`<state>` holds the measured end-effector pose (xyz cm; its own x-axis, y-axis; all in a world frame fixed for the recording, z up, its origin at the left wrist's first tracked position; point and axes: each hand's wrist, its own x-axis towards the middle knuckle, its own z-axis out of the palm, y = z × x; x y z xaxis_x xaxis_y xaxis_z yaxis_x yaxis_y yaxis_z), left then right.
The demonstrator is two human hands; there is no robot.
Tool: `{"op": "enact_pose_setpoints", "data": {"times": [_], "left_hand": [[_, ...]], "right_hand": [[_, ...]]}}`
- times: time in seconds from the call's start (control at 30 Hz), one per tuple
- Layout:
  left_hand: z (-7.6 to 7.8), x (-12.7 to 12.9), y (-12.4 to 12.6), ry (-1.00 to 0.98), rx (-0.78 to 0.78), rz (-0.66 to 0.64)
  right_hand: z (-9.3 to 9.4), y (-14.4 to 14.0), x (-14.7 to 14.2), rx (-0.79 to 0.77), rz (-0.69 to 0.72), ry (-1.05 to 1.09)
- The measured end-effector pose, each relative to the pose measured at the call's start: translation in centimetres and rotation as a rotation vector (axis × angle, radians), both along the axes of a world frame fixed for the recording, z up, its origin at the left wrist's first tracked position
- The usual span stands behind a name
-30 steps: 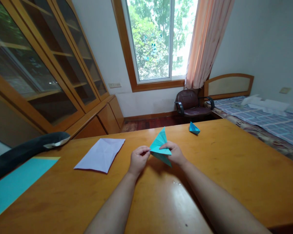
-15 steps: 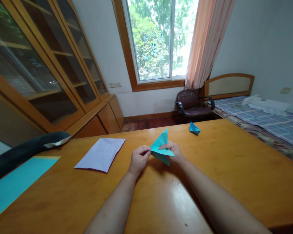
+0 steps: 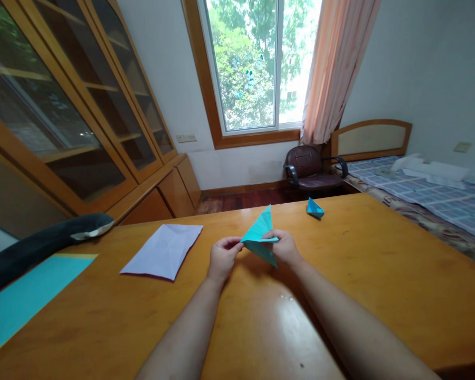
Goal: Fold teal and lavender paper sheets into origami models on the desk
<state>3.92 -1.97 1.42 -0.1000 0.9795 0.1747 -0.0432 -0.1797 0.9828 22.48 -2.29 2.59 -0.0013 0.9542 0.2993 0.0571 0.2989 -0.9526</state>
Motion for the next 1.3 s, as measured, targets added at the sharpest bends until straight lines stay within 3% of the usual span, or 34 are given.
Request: {"op": "enact_pose_setpoints", "data": {"times": [0.3, 0.47, 0.6, 0.67, 0.73, 0.87, 0.93, 1.13, 1.3], "left_hand": [[0.0, 0.6, 0.0, -0.162, -0.014, 0.017], [-0.1, 0.7, -0.3, -0.238, -0.060, -0.037], [0.1, 0.4, -0.2, -0.243, 0.003, -0.031], [0.3, 0.1, -0.2, -0.135, 0.077, 0.048], [0.6, -0.3, -0.3, 0.036, 0.179, 0.144], [0.9, -1.1, -0.7, 0.426, 0.416, 0.258], [1.0, -1.3, -0.9, 0.575, 0.507, 0.270], [1.5, -0.7, -1.8, 0.851, 0.661, 0.095], [1.8, 0.3, -2.7, 0.917, 0.727, 0.013]], "right_hand": [[-0.2, 0.2, 0.1, -0.024, -0.019, 0.120], [-0.9, 0.1, -0.3, 0.047, 0.000, 0.052], [-1.6, 0.1, -0.7, 0.083, 0.107, -0.096], [-1.9, 0.2, -0.5, 0.139, 0.145, -0.177], [-2.0, 0.5, -0.1, 0.242, 0.086, -0.223], [-1.4, 0.6, 0.9, 0.453, -0.350, -0.247], [-0.8, 0.3, 1.2, 0.536, -0.474, -0.315], [1.1, -1.7, 0.3, 0.710, -0.266, -0.709], [1.5, -2.0, -0.5, 0.723, -0.104, -0.756]]}}
